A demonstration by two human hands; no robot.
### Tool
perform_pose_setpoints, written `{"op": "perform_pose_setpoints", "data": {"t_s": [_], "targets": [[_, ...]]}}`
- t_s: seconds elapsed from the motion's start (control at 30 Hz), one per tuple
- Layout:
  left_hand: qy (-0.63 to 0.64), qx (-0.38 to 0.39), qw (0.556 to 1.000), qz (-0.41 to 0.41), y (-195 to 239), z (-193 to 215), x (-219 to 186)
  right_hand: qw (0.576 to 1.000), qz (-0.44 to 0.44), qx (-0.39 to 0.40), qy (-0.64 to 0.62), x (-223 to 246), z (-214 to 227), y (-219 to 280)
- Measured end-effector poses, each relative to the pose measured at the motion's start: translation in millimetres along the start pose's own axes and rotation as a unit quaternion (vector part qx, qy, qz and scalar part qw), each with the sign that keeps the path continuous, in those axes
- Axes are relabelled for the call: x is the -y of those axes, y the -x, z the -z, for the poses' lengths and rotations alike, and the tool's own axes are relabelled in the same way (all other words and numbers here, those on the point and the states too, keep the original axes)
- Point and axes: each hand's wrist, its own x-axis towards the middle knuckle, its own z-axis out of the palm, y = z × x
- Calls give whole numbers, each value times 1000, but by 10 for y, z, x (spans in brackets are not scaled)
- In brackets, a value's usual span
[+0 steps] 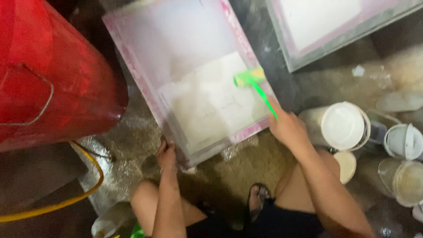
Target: Scrubbing screen printing frames with a brush and cleaning solution to remove ink or emulsion.
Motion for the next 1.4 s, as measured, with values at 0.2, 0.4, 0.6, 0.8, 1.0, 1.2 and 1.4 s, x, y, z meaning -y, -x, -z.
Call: {"op": "perform_pose_setpoints", "data": {"t_s": [0.2,0.4,0.6,0.8,1.0,1.2,1.4], "targets": [[-18,-2,1000,3,56,-13,-73,999,14,32,21,59,449,345],[-22,-28,999,21,-254,-53,255,993,-13,63,100,-740,11,409],[-52,-48,996,-52,-324,-17,394,997,64,-7,31,357,341,-842],[-38,-52,998,3,-297,-82,310,998,13,53,9,427,590,224],[-15,-38,999,0,-391,-110,271,998,-17,67,15,271,179,189],[-39,-6,999,12,-375,-60,332,983,163,83,-19,1814,-260,324],[-32,24,999,26,-156,-42,155,989,135,32,54,1547,-753,-675]]}}
